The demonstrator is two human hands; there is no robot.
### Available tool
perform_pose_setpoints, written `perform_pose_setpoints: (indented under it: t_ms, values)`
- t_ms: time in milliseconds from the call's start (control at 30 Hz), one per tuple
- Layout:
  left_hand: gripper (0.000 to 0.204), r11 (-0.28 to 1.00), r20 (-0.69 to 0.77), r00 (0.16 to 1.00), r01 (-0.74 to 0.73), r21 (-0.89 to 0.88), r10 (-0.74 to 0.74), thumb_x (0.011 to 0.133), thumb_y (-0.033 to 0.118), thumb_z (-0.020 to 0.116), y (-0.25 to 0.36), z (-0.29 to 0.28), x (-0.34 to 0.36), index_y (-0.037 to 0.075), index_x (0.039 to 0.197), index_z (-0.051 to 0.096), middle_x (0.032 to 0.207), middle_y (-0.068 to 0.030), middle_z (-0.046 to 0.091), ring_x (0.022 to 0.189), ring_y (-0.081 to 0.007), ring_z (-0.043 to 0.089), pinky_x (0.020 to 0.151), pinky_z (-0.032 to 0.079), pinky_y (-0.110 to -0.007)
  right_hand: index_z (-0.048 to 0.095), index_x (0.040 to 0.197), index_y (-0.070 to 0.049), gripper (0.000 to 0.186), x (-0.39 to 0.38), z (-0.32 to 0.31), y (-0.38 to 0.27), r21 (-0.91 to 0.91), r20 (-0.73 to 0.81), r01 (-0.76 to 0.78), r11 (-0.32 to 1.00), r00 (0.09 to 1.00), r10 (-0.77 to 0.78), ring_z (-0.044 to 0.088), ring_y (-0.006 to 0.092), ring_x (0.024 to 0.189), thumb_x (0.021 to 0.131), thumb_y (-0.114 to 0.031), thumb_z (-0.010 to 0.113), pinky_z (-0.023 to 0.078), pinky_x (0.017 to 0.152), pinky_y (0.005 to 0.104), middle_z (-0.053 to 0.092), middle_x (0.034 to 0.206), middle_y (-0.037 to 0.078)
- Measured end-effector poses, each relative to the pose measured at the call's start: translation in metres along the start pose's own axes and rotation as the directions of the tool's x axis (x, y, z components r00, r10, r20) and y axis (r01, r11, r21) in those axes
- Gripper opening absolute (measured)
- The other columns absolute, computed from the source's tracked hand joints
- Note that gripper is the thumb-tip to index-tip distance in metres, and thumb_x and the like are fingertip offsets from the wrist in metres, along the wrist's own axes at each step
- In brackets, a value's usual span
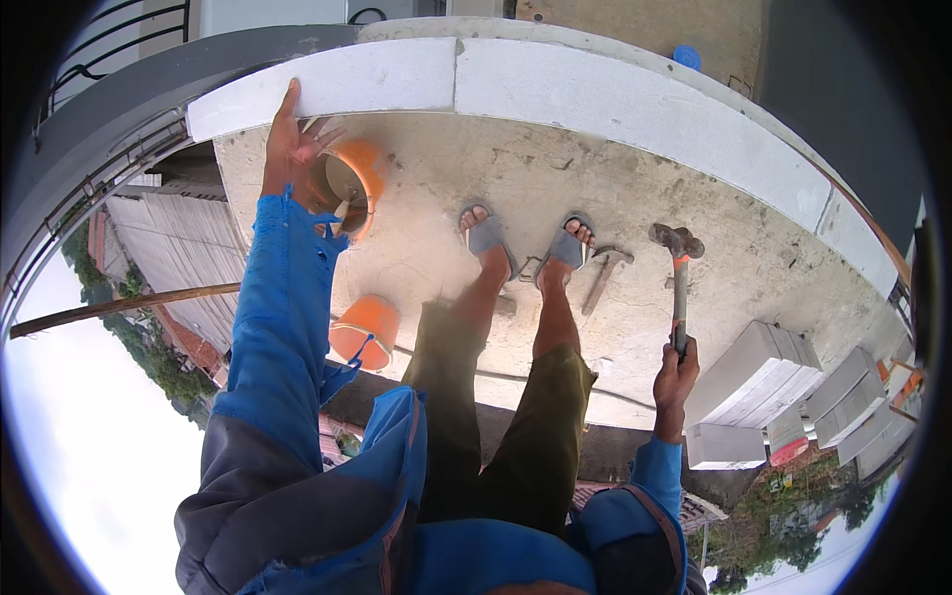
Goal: The person installs white rectangular tiles along a low wall on a rooftop. They use a hammer to tap tiles into place, apply cement with a trowel from a bucket, and adjust tile alignment. The person also ties a metal rod to rebar using wire.
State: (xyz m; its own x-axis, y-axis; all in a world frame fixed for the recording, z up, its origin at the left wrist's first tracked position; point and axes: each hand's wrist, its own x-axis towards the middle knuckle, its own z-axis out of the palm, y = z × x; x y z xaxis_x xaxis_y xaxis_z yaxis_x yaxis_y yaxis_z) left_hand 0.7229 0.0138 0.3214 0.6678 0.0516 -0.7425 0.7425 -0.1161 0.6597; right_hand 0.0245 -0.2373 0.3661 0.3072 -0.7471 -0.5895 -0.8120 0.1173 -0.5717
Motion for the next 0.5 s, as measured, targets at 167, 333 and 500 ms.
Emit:
perform_pose_setpoints:
  t_ms: [167,333,500]
  values:
    - [0.088,0.987,0.033,0.995,0.102,-0.121,-0.098,0.094,0.035,0.087,0.011,0.007,-0.002,-0.001,0.158,0.04,0.155,-0.023,0.047,0.14,-0.0492,0.053,0.112,0.054,-0.063,0.051,0.146,-0.008,0.044,0.083,-0.025,-0.266,-0.065,0.227,0.226,0.972,0.952,-0.207,0.05,0.0113,0.068,0.103,-0.008,0.057,0.043,0.064,0.0298,0.058,0.083,0.003]
    - [0.072,0.986,0.002,0.999,0.054,-0.157,-0.054,0.095,0.026,0.087,0.015,0.009,-0.005,-0.001,0.149,0.049,0.14,-0.0224,0.062,0.126,-0.0418,0.067,0.107,0.057,-0.061,0.046,0.159,-0.012,0.053,0.217,0.056,-0.461,-0.128,0.264,0.415,0.901,0.89,-0.372,0.062,0.0215,0.086,0.108,-0.017,0.055,0.051,0.081,0.0381,0.066,0.096,0.012]
    - [0.072,0.976,-0.068,0.992,0.095,-0.195,-0.11,0.094,0.025,0.089,-0.004,-0.005,0.027,0.005,0.151,0.049,0.141,-0.0198,0.063,0.126,-0.0386,0.067,0.105,0.057,-0.057,0.047,0.158,-0.009,0.057,0.297,0.17,-0.529,-0.322,0.39,0.359,0.876,0.894,-0.223,0.071,0.0483,0.112,0.105,-0.028,0.053,0.053,0.096,0.0523,0.072,0.124,0.032]
